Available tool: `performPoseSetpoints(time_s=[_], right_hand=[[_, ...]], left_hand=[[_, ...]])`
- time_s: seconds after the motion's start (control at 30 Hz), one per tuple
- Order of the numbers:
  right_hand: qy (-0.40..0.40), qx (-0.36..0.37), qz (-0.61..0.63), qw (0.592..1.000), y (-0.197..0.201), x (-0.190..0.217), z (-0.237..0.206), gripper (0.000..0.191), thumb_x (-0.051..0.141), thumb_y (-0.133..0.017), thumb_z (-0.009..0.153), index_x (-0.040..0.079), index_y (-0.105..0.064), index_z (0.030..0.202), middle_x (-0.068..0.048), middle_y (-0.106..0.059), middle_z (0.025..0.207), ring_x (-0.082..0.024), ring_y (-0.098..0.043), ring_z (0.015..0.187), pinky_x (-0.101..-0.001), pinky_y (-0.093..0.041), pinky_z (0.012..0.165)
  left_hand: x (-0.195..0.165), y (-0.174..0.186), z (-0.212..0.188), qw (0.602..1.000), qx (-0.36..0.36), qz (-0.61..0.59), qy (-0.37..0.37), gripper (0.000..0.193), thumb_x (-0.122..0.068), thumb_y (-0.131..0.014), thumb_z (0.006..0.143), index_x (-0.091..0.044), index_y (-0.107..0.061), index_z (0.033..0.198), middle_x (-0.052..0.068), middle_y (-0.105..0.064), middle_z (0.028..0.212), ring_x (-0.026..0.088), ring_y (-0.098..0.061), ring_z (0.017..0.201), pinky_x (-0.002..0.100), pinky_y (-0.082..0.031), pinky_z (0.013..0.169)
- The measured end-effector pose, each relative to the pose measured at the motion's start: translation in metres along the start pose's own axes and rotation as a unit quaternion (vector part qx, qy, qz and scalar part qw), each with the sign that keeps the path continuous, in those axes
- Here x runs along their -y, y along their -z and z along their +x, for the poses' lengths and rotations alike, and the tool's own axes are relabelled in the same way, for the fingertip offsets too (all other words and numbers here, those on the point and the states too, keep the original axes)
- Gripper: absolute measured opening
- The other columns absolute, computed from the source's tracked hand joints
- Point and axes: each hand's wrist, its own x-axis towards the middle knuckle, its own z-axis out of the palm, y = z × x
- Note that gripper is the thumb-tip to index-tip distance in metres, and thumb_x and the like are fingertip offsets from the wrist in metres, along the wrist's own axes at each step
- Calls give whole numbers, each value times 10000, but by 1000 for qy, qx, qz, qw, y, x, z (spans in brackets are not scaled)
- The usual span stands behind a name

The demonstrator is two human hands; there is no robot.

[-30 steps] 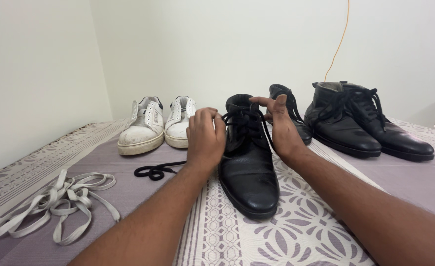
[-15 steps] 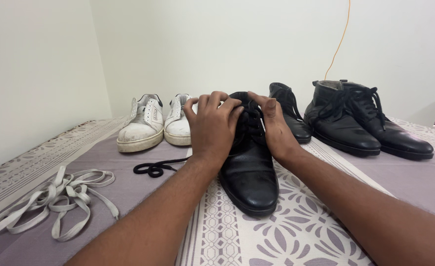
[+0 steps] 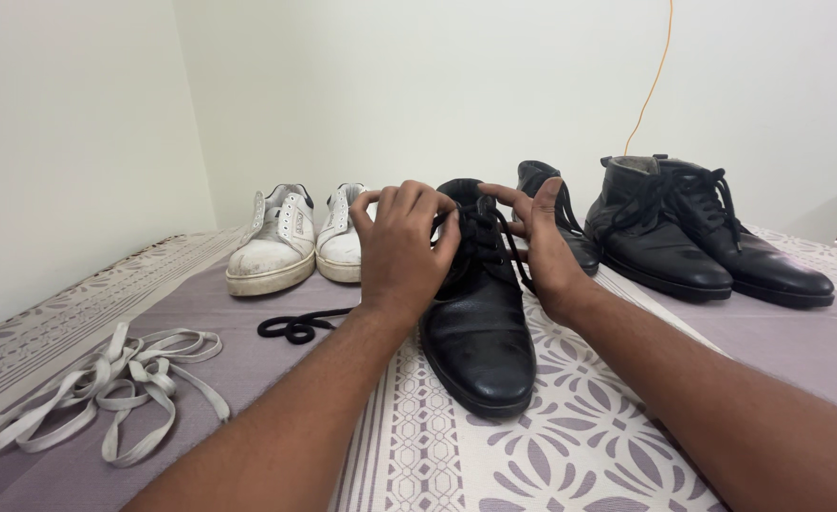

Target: The person removes the laces from a white sneaker by pulling them out of the eyelets, then threads the laces back through the eyelets to re-lace the shoe. They then move the sneaker aside and begin pulling the laces out of a black dress shoe.

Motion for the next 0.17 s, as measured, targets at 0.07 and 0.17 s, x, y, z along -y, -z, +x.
performPoseSetpoints(time_s=[0.07, 0.17], right_hand=[[-9, -4, 5, 1000, 0, 1, 0, 1073, 862, 20, 749, 298, -501, 1498, -145, -614, 1285, -271, -591, 1108, -441, -476, 1005], [3, -2, -4, 1000, 1, 1, 0, 1087, 868, 28, 746, 287, -502, 1496, -133, -612, 1298, -261, -591, 1125, -444, -477, 1011]], left_hand=[[2, -1, -1, 1000, 4, 5, 4, 99, -238, -675, 948, -154, -658, 997, -16, -593, 999, 163, -576, 1049, 488, -287, 1102], [5, -5, -2, 1000, -2, 15, 19, 119, -246, -671, 944, -150, -631, 1001, 3, -585, 1017, 173, -564, 1084, 491, -293, 1115]])
